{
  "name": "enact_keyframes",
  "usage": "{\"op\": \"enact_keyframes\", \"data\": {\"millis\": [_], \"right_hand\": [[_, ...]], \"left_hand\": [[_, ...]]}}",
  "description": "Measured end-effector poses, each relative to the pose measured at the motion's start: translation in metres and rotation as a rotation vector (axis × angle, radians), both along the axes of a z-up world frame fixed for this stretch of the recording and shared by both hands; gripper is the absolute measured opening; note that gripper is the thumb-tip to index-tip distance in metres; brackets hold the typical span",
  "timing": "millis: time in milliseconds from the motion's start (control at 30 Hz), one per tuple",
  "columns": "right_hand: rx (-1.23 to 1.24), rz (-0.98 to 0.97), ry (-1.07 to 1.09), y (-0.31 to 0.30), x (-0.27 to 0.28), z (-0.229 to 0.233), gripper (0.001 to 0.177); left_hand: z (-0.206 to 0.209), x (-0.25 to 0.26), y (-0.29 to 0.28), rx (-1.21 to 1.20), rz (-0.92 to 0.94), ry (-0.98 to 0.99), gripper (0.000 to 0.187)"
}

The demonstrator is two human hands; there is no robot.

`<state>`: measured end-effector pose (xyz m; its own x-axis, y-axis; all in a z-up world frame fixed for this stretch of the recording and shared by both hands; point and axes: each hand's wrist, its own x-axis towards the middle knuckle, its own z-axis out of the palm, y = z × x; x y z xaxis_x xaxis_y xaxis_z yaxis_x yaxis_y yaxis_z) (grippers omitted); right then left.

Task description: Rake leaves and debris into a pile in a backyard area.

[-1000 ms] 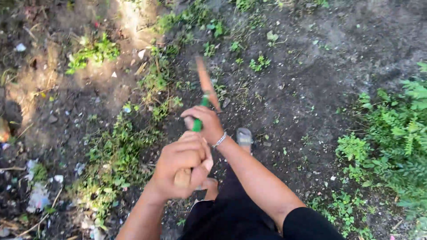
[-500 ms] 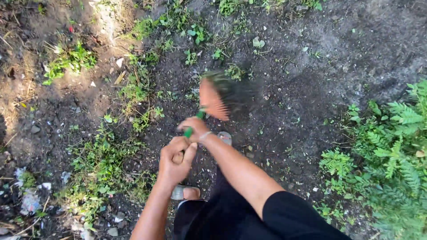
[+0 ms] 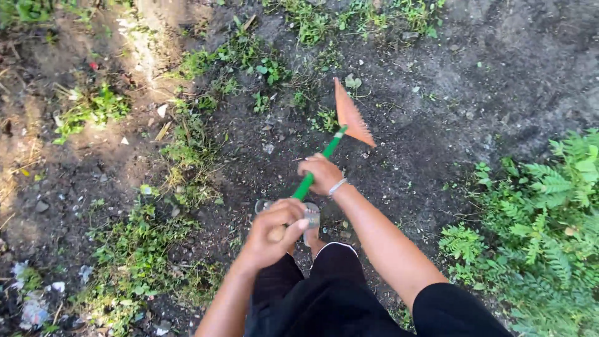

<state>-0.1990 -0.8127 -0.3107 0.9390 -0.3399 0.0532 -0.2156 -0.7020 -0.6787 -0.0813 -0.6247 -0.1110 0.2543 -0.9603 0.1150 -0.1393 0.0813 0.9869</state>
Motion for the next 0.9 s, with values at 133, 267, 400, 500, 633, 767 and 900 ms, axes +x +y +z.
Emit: {"op": "enact_keyframes", "data": {"millis": [133,267,400,500,633,767,900], "right_hand": [[0.114,0.038,0.003,-0.011,0.005,-0.122,0.025],[0.204,0.133,-0.184,0.015,0.09,-0.061,0.02],[0.26,0.173,-0.307,0.011,0.141,0.041,0.02],[0.301,0.195,-0.361,-0.021,0.149,0.08,0.019],[0.137,0.059,-0.176,-0.079,0.116,0.079,0.019],[-0.019,-0.153,0.145,-0.159,0.06,-0.001,0.031],[0.003,-0.187,0.19,-0.2,0.03,-0.095,0.033]], "left_hand": [[-0.058,-0.011,-0.02,0.085,0.009,-0.012,0.02],[0.008,0.027,-0.027,0.338,0.027,-0.308,0.025],[0.067,0.041,-0.046,0.131,-0.039,-0.48,0.017],[0.104,0.062,-0.069,0.056,-0.051,-0.483,0.017],[0.077,0.085,-0.102,-0.012,-0.044,-0.233,0.026],[-0.019,0.089,-0.166,-0.056,-0.085,0.046,0.021],[-0.068,0.057,-0.22,0.027,-0.144,0.111,0.016]]}}
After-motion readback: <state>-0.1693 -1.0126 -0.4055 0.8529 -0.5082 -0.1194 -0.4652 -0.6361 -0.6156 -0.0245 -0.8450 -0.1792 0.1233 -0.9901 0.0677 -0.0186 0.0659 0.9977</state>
